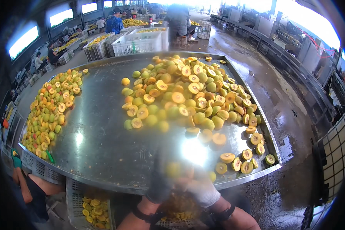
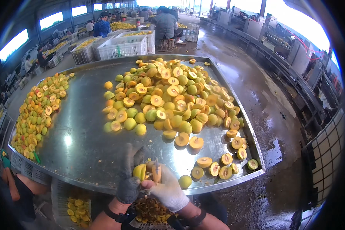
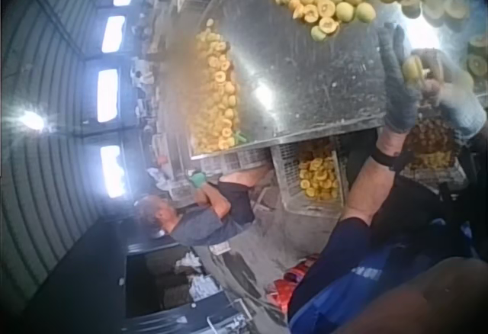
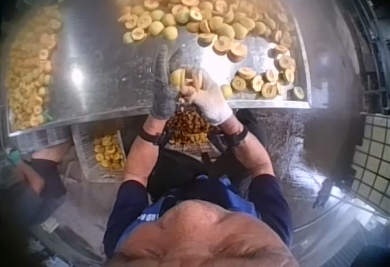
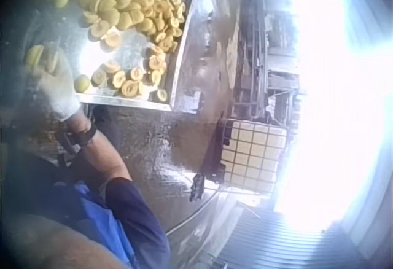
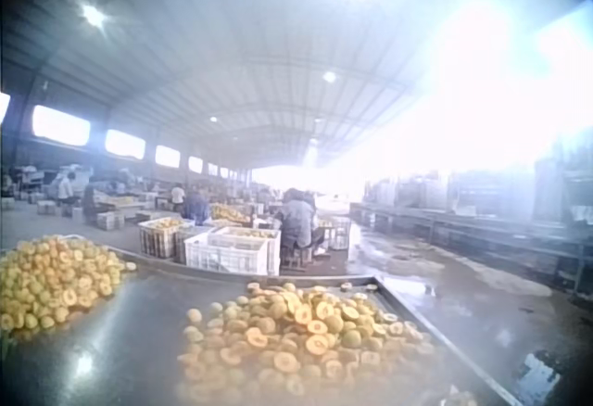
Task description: The person sorts fruit halves on a metal table by hand, picking them up from a pile and placing them into crates beneath the table edge.
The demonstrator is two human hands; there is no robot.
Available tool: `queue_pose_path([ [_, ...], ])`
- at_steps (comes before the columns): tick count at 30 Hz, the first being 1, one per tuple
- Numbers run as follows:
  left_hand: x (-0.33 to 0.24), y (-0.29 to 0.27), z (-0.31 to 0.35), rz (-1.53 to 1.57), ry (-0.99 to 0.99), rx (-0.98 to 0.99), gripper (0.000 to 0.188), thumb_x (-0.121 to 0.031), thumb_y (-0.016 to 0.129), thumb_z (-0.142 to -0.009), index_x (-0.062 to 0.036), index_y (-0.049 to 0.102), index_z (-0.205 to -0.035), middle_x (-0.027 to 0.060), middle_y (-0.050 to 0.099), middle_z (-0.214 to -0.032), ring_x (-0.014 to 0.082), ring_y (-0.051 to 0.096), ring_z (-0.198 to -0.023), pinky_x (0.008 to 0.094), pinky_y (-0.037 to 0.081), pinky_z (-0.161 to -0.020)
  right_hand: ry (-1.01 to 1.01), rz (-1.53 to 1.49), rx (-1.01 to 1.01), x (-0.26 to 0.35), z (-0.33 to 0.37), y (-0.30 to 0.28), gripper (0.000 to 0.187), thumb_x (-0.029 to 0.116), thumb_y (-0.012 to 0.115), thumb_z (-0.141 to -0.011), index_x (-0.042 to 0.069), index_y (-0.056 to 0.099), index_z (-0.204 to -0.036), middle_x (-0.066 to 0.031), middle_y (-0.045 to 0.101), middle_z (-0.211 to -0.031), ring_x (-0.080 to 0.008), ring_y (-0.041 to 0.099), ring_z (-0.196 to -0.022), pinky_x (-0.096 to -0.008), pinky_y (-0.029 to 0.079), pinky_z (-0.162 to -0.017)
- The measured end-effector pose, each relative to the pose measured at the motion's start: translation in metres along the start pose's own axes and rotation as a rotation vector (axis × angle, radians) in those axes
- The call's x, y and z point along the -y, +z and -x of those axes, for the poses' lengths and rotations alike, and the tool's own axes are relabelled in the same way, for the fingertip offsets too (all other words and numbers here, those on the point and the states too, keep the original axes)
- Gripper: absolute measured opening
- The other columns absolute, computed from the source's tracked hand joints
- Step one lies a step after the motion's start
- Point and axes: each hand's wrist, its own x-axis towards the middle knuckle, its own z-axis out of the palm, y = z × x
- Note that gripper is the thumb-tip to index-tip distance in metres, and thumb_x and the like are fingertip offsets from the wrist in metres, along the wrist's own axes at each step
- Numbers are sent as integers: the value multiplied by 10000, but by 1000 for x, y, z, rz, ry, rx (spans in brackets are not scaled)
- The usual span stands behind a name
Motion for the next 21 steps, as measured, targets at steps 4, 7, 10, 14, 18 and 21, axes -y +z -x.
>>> queue_pose_path([
  [4, 10, -5, 5, 208, -196, 120, 864, -618, 539, -960, -13, 319, -1535, 166, 516, -1402, 280, 547, -1241, 423, 476, -1046, -284, 499, -99, -11, 1, 0, 653, 124, 843, -806, -3, 510, -1352, -165, 594, -1285, -283, 603, -1200, -370, 492, -996],
  [7, 29, -7, 14, 629, -498, 53, 781, -664, 468, -985, -7, 450, -1407, 155, 596, -1246, 289, 599, -1130, 440, 517, -980, -382, 929, -133, 6, 1, 8, 582, 61, 791, -819, 21, 524, -1334, -184, 576, -1291, -333, 601, -1169, -393, 487, -1000],
  [10, 33, 16, 12, 705, -442, -182, 655, -629, 442, -1014, -38, 560, -1271, 140, 643, -1127, 298, 633, -1064, 468, 549, -939, -435, 492, -321, 4, 10, 4, 370, 121, 665, -938, -28, 538, -1251, -156, 614, -1129, -226, 619, -984, -352, 528, -853],
  [14, 43, -5, 11, 1391, -501, -212, 540, -541, 407, -1059, -62, 593, -1229, 131, 649, -1130, 314, 636, -1081, 503, 525, -992, -71, 561, -188, 30, 17, -13, 338, 337, 527, -1047, 13, 579, -1127, -113, 651, -829, -229, 662, -745, -362, 529, -693],
  [18, 36, -5, 4, 1469, -523, -80, 565, -565, 398, -1053, -64, 604, -1213, 130, 661, -1119, 321, 641, -1073, 498, 537, -968, -245, 1023, -59, 20, 15, -8, 303, 273, 625, -974, 22, 564, -1133, -228, 658, -827, -441, 664, -801, -485, 532, -705],
  [21, 28, -4, 2, 1270, -608, -156, 621, -629, 389, -1029, -77, 613, -1204, 135, 669, -1122, 319, 647, -1063, 499, 545, -948, -155, 1007, -30, 10, 15, -2, 281, 268, 618, -975, 19, 553, -1088, -230, 659, -832, -432, 673, -800, -502, 524, -689],
])
